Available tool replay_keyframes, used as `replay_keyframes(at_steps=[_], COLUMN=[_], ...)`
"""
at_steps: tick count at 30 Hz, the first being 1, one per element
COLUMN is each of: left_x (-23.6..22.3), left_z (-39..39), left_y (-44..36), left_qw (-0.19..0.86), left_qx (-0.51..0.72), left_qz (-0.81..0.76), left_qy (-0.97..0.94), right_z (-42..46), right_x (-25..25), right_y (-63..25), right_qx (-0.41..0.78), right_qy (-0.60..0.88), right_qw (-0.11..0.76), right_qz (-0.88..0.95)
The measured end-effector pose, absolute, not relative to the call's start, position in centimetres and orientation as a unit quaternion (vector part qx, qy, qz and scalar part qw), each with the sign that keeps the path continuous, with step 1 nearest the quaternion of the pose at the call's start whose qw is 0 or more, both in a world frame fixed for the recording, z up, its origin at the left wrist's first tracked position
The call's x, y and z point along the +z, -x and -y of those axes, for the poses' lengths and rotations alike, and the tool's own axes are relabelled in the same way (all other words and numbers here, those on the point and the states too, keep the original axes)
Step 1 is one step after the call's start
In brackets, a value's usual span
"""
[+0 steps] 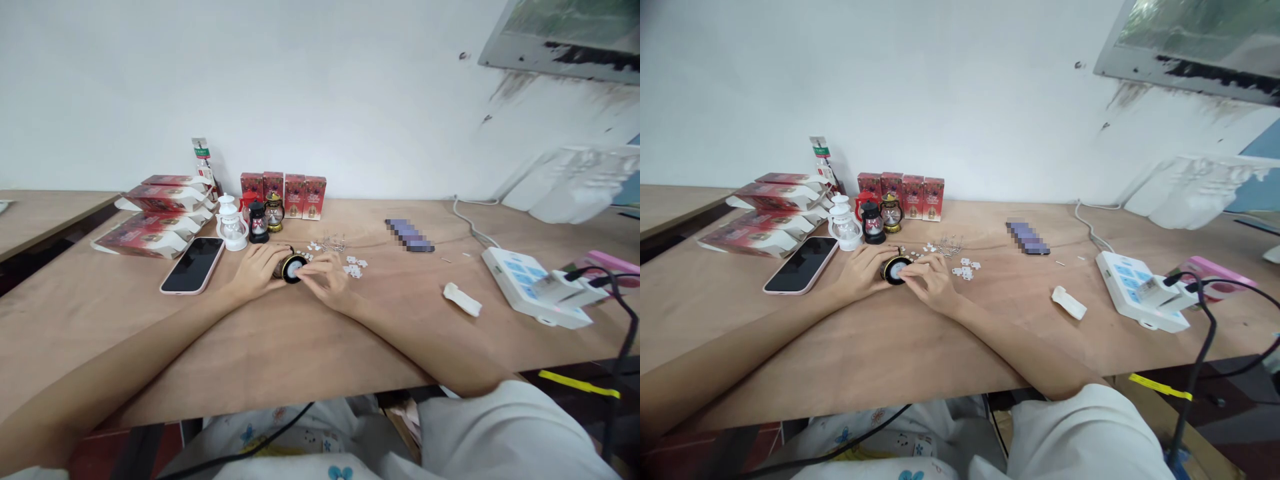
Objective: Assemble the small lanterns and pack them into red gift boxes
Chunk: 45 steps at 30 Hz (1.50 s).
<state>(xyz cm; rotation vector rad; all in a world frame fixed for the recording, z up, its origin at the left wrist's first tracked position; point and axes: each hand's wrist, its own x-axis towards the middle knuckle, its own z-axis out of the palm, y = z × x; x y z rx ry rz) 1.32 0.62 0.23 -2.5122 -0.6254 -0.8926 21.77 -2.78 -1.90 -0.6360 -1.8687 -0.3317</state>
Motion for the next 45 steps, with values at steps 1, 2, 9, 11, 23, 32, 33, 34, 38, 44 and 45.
replay_keyframes(at_steps=[1, 2, 9, 11, 23, 32, 33, 34, 38, 44, 45], left_x=[0.24, 0.25, 0.27, 0.23, 0.24, 0.12, 0.11, 0.12, 0.18, 0.22, 0.19], left_z=[-0.6, -0.59, -0.62, -0.67, -0.44, -0.52, -0.52, -0.51, -0.4, -0.26, -0.27], left_y=[-1.32, -1.31, -1.3, -1.28, -1.39, -1.34, -1.35, -1.35, -1.31, -1.31, -1.31], left_qw=[0.198, 0.195, 0.191, 0.203, 0.169, 0.176, 0.179, 0.181, 0.179, 0.18, 0.18], left_qx=[-0.317, -0.316, -0.333, -0.34, -0.34, -0.344, -0.346, -0.345, -0.329, -0.336, -0.338], left_qz=[0.227, 0.229, 0.211, 0.204, 0.261, 0.251, 0.247, 0.246, 0.265, 0.265, 0.262], left_qy=[0.899, 0.9, 0.899, 0.895, 0.888, 0.887, 0.887, 0.887, 0.888, 0.886, 0.886], right_z=[2.75, 2.72, 2.7, 2.68, 2.78, 2.92, 2.96, 2.98, 2.95, 2.65, 2.6], right_x=[-1.94, -1.98, -1.96, -1.92, -1.71, -1.35, -1.29, -1.26, -1.43, -1.76, -1.79], right_y=[-21.82, -21.85, -21.71, -21.75, -22.06, -22.11, -22.06, -22.03, -22.08, -22.4, -22.41], right_qx=[-0.135, -0.133, -0.159, -0.171, -0.188, -0.225, -0.232, -0.237, -0.229, -0.217, -0.219], right_qy=[0.278, 0.284, 0.276, 0.27, 0.296, 0.296, 0.289, 0.285, 0.301, 0.305, 0.306], right_qw=[0.527, 0.519, 0.533, 0.534, 0.517, 0.499, 0.503, 0.503, 0.461, 0.43, 0.429], right_qz=[0.792, 0.795, 0.784, 0.783, 0.781, 0.783, 0.781, 0.781, 0.803, 0.822, 0.821])
